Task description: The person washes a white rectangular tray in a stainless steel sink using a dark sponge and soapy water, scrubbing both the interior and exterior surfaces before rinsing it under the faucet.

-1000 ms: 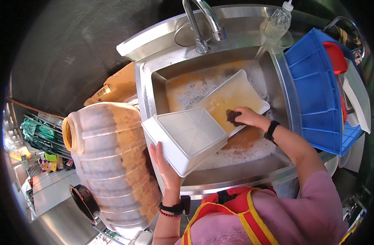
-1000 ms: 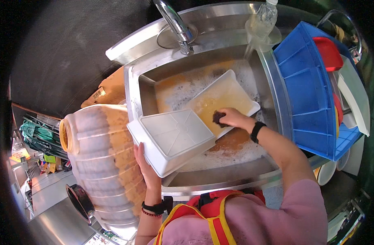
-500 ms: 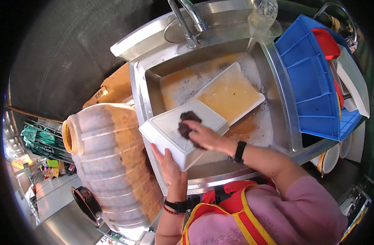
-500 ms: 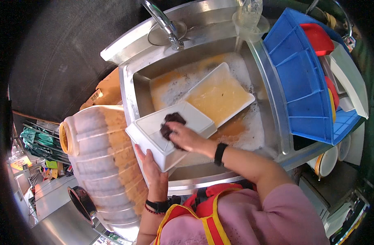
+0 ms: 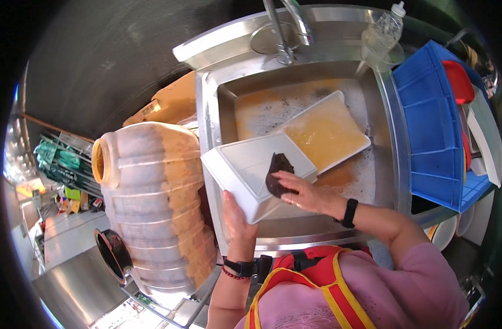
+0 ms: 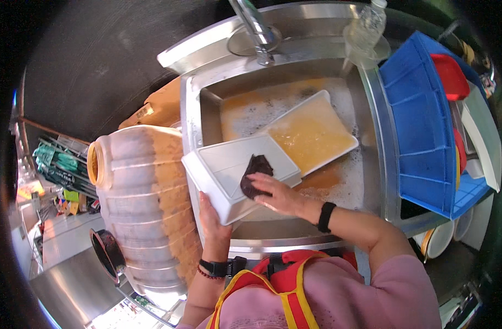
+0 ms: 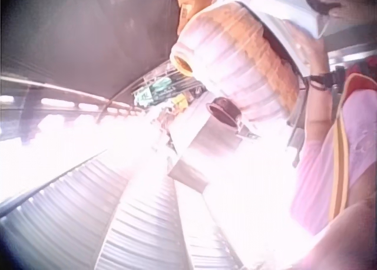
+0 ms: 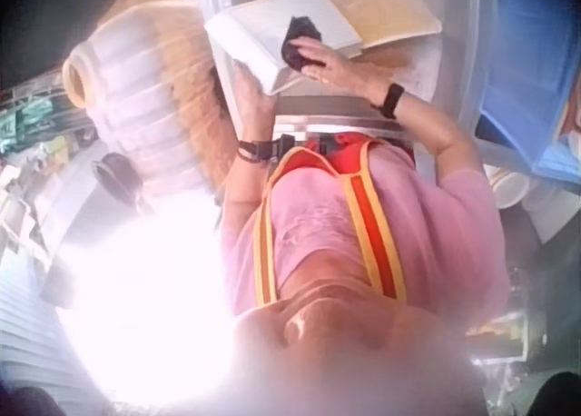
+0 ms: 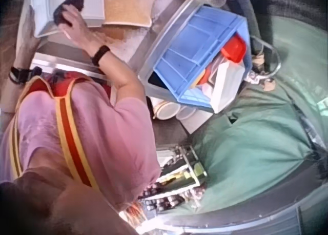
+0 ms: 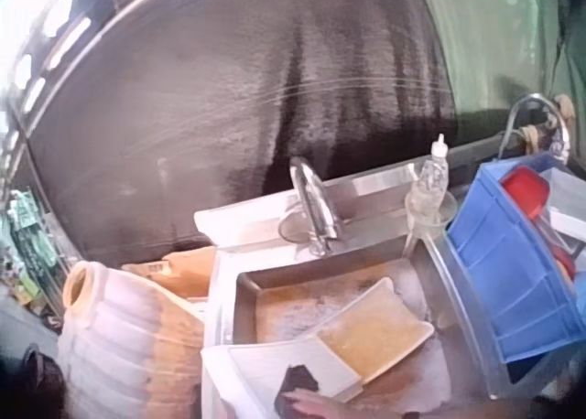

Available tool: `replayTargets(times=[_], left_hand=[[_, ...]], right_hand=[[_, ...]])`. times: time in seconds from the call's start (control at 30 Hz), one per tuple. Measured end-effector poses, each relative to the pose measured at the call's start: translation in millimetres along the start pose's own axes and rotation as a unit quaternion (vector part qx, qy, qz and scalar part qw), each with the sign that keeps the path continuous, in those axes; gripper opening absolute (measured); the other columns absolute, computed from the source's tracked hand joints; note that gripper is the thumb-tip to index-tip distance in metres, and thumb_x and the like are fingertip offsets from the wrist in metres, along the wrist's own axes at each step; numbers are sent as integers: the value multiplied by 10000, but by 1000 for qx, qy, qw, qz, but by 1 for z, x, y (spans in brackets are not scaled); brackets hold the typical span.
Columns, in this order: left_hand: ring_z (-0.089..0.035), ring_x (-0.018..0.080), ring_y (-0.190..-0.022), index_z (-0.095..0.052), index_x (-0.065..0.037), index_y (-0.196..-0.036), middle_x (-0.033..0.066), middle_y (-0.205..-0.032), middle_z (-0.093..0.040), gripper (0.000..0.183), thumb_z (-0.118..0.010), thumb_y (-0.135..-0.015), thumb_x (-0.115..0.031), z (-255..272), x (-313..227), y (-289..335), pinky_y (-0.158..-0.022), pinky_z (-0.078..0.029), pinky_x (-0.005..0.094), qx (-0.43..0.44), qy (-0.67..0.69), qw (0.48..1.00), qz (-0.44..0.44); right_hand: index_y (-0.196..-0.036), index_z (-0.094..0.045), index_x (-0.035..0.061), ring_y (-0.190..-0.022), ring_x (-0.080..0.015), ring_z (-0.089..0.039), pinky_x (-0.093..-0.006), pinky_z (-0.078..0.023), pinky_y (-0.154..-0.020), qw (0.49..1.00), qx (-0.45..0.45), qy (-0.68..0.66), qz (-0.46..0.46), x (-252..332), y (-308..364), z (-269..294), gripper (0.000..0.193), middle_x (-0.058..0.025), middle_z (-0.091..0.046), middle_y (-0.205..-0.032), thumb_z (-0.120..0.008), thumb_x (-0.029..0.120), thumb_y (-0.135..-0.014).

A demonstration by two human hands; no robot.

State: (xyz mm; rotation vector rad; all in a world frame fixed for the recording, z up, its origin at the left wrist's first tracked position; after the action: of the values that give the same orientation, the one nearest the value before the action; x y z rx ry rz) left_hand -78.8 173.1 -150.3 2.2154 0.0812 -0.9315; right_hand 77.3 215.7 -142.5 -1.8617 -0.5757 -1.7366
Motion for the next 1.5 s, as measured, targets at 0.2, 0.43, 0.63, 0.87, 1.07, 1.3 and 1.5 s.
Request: replayTargets(times=[0.2, 0.43, 0.63, 0.87, 1.07, 1.3, 1.5], left_hand=[[-481, 255, -1163, -344, -90, -1357, 99, -1278, -483, 609, -241, -958, -538, -32, -3, 18, -991, -393, 397, 71, 76, 995, -5], [-410, 238, -1244, -258, -147, -1410, 64, -1367, -403, 539, -322, -974, -457, -43, 16, 24, -1058, -317, 397, 131, 129, 983, -13], [-381, 238, -1261, -168, -142, -1425, 85, -1390, -341, 496, -349, -965, -93, -41, 8, 22, -1074, -296, 400, 120, 47, 992, -19], [-455, 314, -1193, -341, 20, -1322, 147, -1303, -462, 444, -428, -893, -51, -7, 14, 2, -1058, -327, 432, 50, 62, 995, 57], [-478, 328, -1172, -363, -17, -1338, 158, -1304, -473, 523, -355, -977, -396, 32, 24, -27, -1030, -363, 441, -78, -9, 992, 98], [-493, 284, -1151, -378, -21, -1315, 140, -1259, -497, 414, -449, -937, -173, 11, -14, -47, -1015, -383, 433, 70, -68, 995, -2], [-536, 262, -1092, -473, 1, -1209, 131, -1176, -561, 411, -366, -982, -324, 29, -12, -63, -982, -415, 382, -77, 20, 995, 60]], right_hand=[[-1049, -576, 2, -1247, -399, -362, -440, -311, -1049, 964, 95, 217, 119, 79, -34, -35, 352, -152, -461, -1302, -664, 76, -717], [-911, -619, 47, -1090, -371, -468, -424, -408, -917, 899, 147, 404, 80, 69, -106, -58, 172, -143, -521, -1188, -586, 117, -757], [-1026, -586, 18, -1000, -330, -543, -411, -442, -844, 921, 215, 314, -82, 12, -178, -65, 268, -158, -548, -1099, -528, 184, -823], [-1333, -343, -35, -1206, -328, -445, -363, -367, -987, 926, 281, 122, -220, -50, -130, -19, 546, -239, -434, -1322, -472, 303, -924], [-1354, -323, -46, -1344, -310, -261, -348, -224, -1103, 956, 81, 200, -199, -143, -51, 54, 567, -194, -281, -1446, -465, 282, -914], [-1018, -575, 12, -1103, -320, -492, -374, -406, -923, 860, 105, 459, -199, -193, -20, 165, 253, -127, -523, -1205, -551, 113, -788], [-1010, -595, 65, -1129, -244, -492, -356, -404, -920, 773, 107, 616, -105, -191, 19, 153, 224, -81, -515, -1225, -498, 107, -813]])
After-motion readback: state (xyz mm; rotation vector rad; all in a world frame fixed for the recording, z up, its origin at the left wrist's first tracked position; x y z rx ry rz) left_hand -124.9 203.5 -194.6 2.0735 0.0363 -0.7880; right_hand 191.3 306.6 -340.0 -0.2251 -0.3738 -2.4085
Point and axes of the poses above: each hand's wrist, its own y-axis away from the middle knuckle, its own z-axis out of the back of the hand, x = y × z, the point moved 8 cm from there along -y, towards the middle knuckle
